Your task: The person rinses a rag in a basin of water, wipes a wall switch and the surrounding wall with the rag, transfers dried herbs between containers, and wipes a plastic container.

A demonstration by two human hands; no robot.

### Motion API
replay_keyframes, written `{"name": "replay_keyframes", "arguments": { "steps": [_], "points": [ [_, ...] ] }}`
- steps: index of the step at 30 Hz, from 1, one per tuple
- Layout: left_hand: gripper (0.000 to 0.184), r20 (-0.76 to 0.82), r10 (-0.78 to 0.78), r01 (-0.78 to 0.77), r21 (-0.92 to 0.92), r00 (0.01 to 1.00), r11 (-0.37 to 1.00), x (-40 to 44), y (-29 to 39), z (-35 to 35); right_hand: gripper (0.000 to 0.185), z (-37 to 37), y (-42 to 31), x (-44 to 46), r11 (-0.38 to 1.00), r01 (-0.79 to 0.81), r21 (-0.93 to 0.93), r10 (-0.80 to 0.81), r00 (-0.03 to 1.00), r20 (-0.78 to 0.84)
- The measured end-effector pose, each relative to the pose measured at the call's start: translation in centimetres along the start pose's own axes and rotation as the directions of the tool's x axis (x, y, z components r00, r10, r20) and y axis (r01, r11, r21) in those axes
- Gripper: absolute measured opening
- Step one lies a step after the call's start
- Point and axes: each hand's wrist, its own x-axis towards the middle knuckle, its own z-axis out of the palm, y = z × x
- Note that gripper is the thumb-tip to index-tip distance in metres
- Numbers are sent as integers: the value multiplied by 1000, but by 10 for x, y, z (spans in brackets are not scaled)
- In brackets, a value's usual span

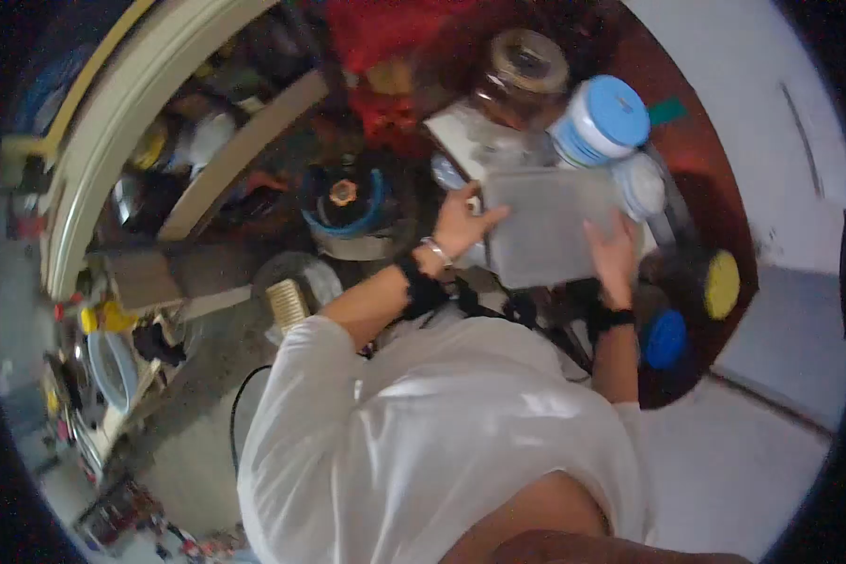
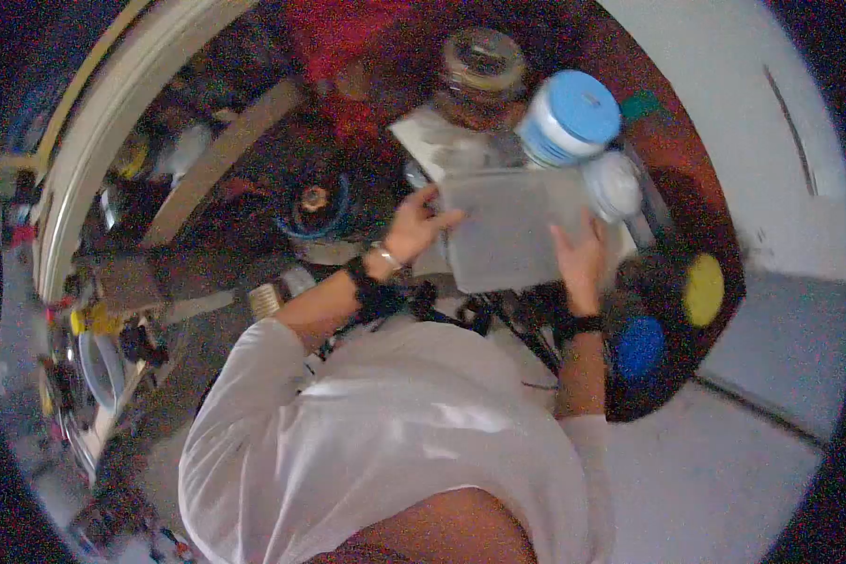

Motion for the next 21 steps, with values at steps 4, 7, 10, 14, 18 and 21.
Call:
{"name": "replay_keyframes", "arguments": {
  "steps": [4,7,10,14,18,21],
  "points": [
    [43,-84,44,-19,282,995,959,-25,65,-11,65,1,-8,-1,1000,-25,2,25,999,-37],
    [41,-89,40,-27,139,995,990,-24,61,-4,62,-2,-10,-1,999,-34,-16,33,999,-43],
    [40,-88,-2,10,90,996,996,-22,62,-6,63,0,-8,-1,1000,-3,-27,2,999,-46],
    [33,-137,-4,19,104,991,994,-15,58,-7,65,2,-11,0,998,-23,-50,20,998,-51],
    [27,-129,-76,83,47,989,995,-13,57,-7,66,2,-12,1,999,-34,-28,32,998,-63],
    [26,-114,-103,105,6,988,994,-15,64,-9,66,2,-12,3,998,-50,-40,49,998,-37]
  ]
}}
